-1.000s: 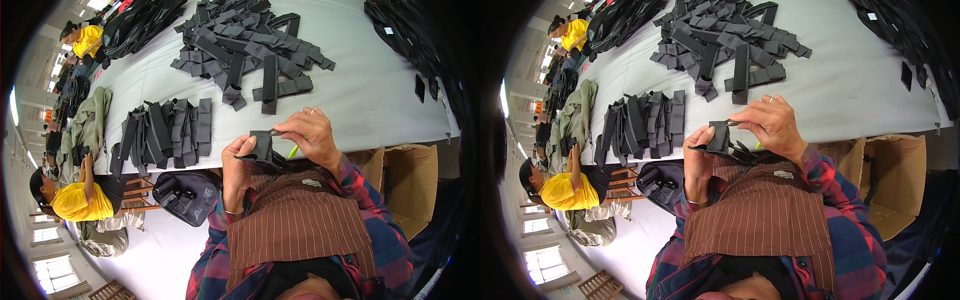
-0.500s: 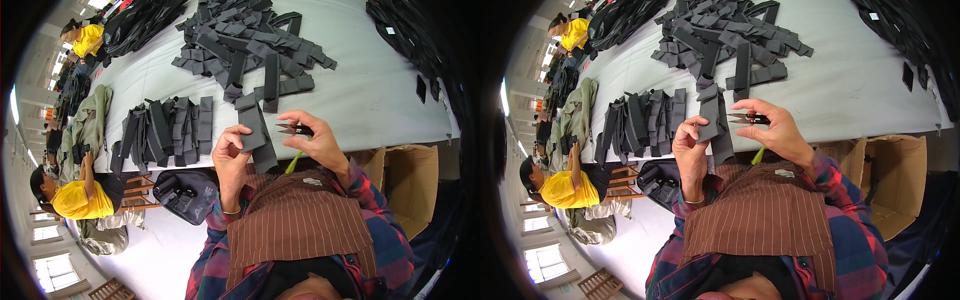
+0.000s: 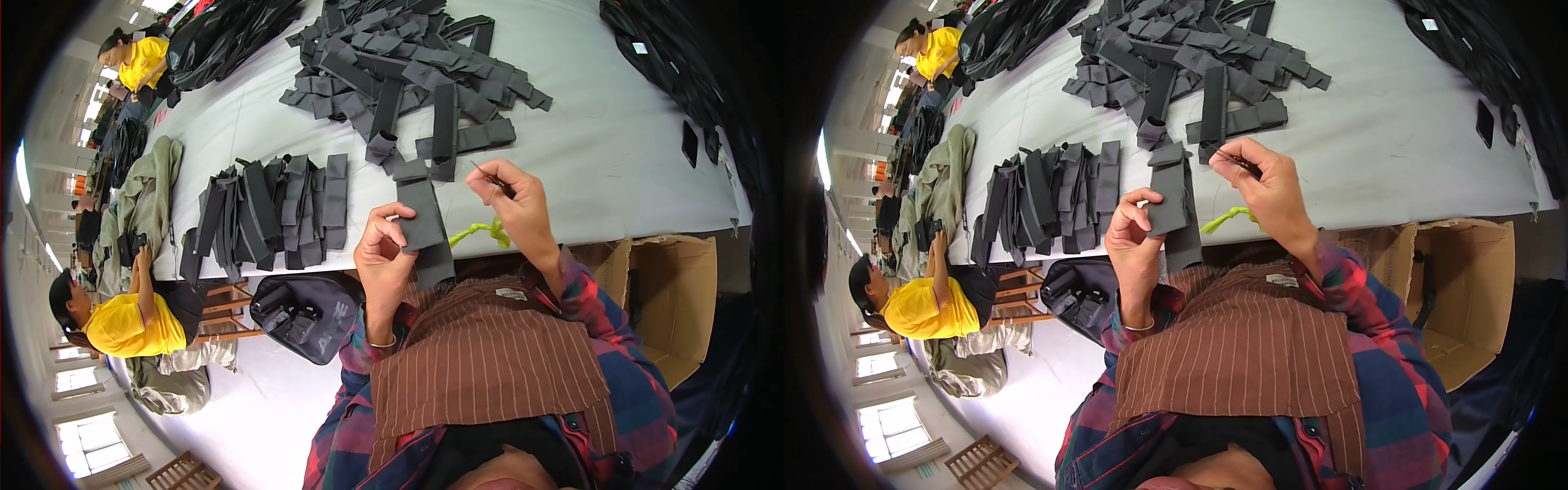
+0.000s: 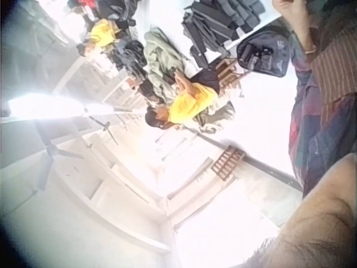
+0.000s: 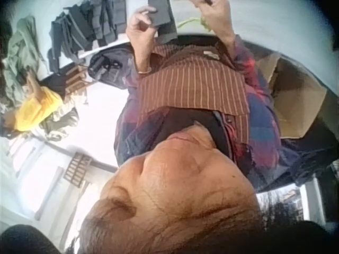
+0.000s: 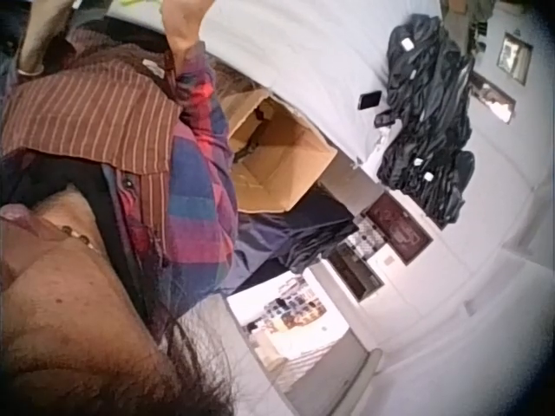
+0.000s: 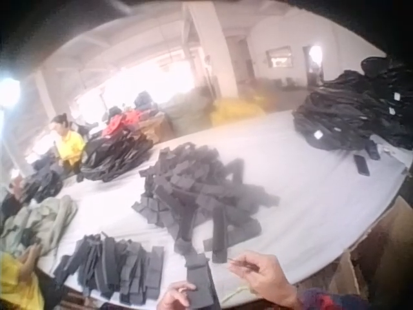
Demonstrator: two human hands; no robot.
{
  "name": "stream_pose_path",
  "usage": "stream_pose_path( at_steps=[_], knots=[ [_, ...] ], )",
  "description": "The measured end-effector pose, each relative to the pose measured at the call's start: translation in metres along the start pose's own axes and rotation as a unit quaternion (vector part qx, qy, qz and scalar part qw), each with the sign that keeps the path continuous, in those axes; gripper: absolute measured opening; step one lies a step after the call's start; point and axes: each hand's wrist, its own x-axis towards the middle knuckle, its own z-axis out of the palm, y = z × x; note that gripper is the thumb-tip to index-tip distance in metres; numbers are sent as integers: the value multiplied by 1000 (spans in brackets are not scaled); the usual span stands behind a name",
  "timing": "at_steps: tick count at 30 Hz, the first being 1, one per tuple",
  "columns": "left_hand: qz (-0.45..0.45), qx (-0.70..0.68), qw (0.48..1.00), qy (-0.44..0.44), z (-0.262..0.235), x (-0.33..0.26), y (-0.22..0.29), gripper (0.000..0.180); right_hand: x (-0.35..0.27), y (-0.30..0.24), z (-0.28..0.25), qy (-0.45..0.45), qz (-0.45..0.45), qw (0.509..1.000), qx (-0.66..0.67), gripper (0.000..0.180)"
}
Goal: Trim excess threads from fabric strips using small thread nippers.
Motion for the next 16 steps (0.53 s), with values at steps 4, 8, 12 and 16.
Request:
stream_pose_path(
  at_steps=[4, 8, 12, 16],
  knots=[
    [54, 87, 994, 29, 0, 2, -3, 30, -10, -20, 5, -29, -104, 989, -100, 17],
    [51, 89, 994, 27, 3, 2, -2, 27, -12, -18, 8, -120, -165, 959, -199, 18],
    [63, 110, 992, 14, 2, 1, -4, 28, -12, -15, 11, -122, -206, 940, -243, 15],
    [51, 89, 995, 7, 2, -2, -4, 26, -13, -11, 12, -129, -181, 944, -245, 12]
  ],
)
